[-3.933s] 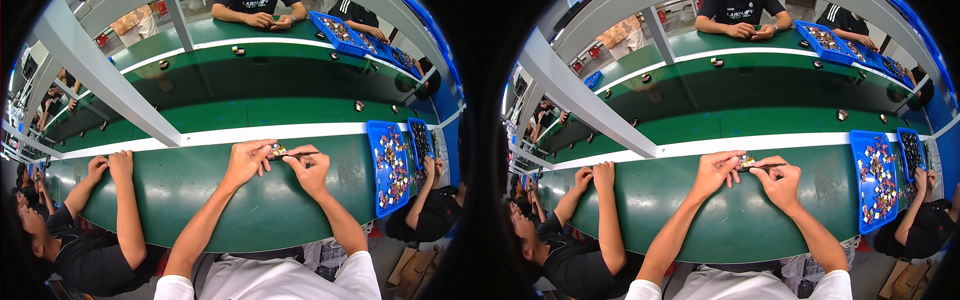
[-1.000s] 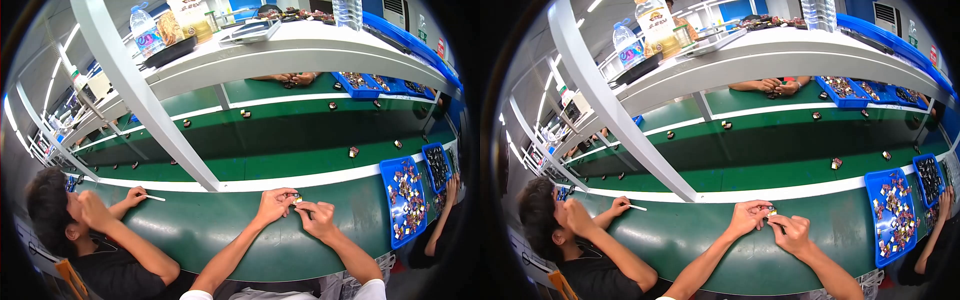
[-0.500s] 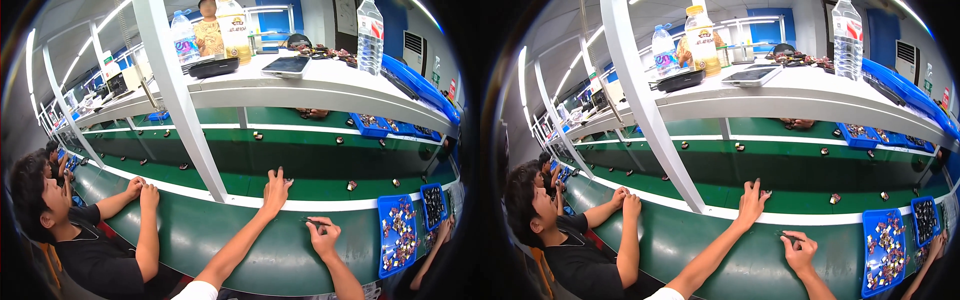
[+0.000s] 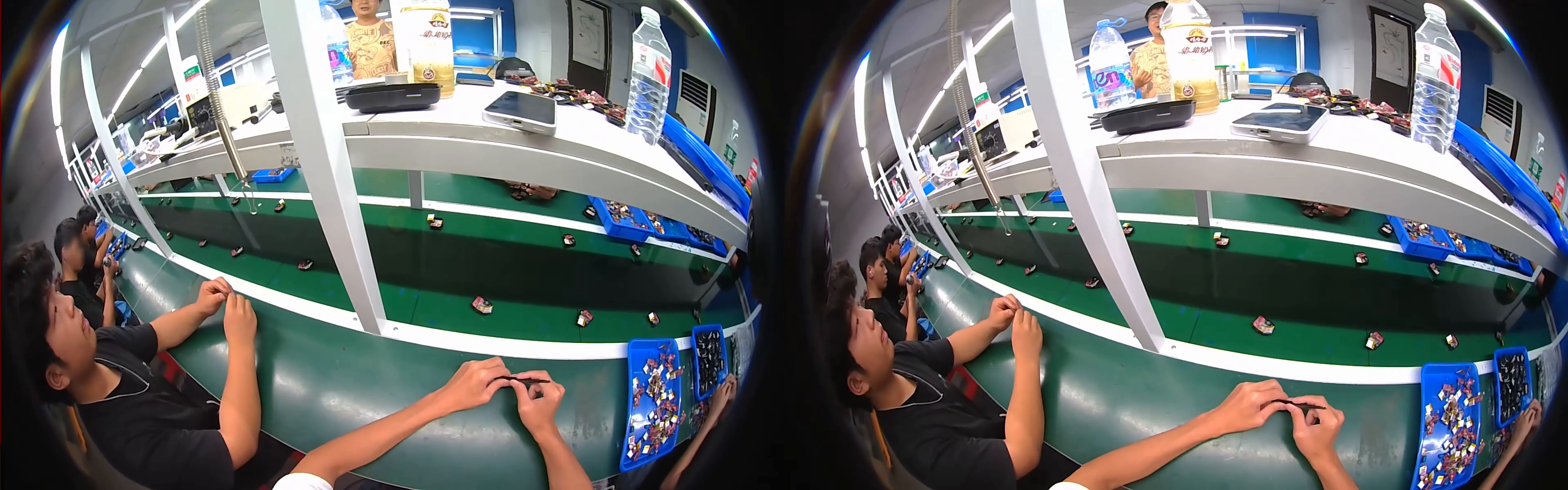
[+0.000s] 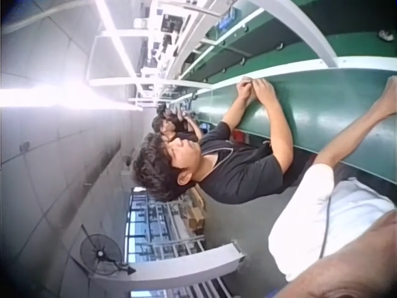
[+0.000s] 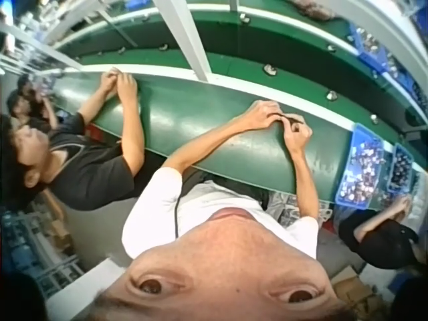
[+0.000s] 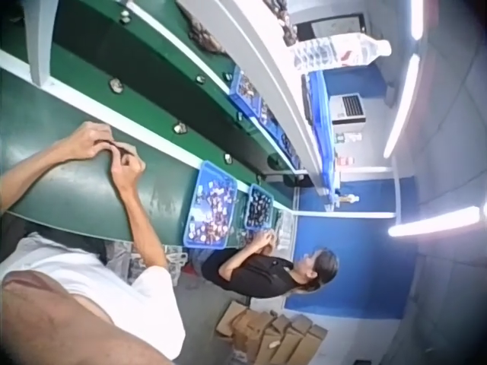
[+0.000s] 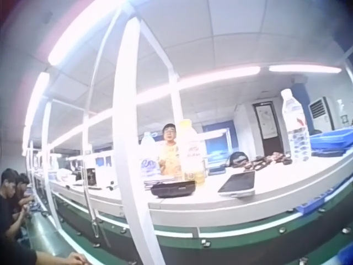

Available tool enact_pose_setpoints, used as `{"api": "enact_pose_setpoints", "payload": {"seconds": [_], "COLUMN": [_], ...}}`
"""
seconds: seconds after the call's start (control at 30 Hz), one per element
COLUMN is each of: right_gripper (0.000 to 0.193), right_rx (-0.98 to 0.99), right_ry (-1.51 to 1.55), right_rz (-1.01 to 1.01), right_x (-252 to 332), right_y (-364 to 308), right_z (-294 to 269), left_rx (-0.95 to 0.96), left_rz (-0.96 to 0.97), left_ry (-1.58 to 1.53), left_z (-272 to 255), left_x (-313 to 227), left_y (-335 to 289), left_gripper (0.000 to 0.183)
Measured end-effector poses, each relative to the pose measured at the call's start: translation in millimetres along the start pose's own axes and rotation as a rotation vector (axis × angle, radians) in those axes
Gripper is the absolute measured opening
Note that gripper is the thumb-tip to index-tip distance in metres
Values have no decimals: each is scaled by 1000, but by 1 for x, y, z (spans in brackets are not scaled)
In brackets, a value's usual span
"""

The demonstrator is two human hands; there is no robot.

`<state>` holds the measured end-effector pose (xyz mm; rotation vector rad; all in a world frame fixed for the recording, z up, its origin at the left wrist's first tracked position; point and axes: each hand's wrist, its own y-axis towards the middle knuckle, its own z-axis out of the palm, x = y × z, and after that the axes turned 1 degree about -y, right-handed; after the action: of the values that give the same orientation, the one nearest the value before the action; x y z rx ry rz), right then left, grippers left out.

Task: The person is manually assembling small electrical or mechanical components at a factory workbench, using a small tool for precision work.

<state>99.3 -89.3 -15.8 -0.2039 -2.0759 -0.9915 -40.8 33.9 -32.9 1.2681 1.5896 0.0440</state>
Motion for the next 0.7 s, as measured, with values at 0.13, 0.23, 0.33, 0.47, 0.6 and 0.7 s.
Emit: {"api": "enact_pose_setpoints", "payload": {"seconds": [0.13,0.23,0.33,0.47,0.6,0.7], "right_gripper": [23,26,27,32,33,37], "right_rx": [9,25,10,46,35,28], "right_ry": [10,33,70,16,17,38], "right_rz": [18,51,42,95,68,55], "right_x": [-4,-5,-6,1,-2,-1], "right_y": [-3,-3,-3,0,-1,-1], "right_z": [-3,-2,-1,-5,-4,-3], "left_rx": [15,4,-2,3,-6,-3], "left_rz": [-12,-4,21,40,83,89], "left_ry": [-2,29,71,112,150,171], "left_z": [0,1,2,2,2,3], "left_x": [-3,-2,-3,-6,-6,-6], "left_y": [-1,-4,-3,-2,-3,-5], "left_gripper": [11,11,9,9,10,10]}}
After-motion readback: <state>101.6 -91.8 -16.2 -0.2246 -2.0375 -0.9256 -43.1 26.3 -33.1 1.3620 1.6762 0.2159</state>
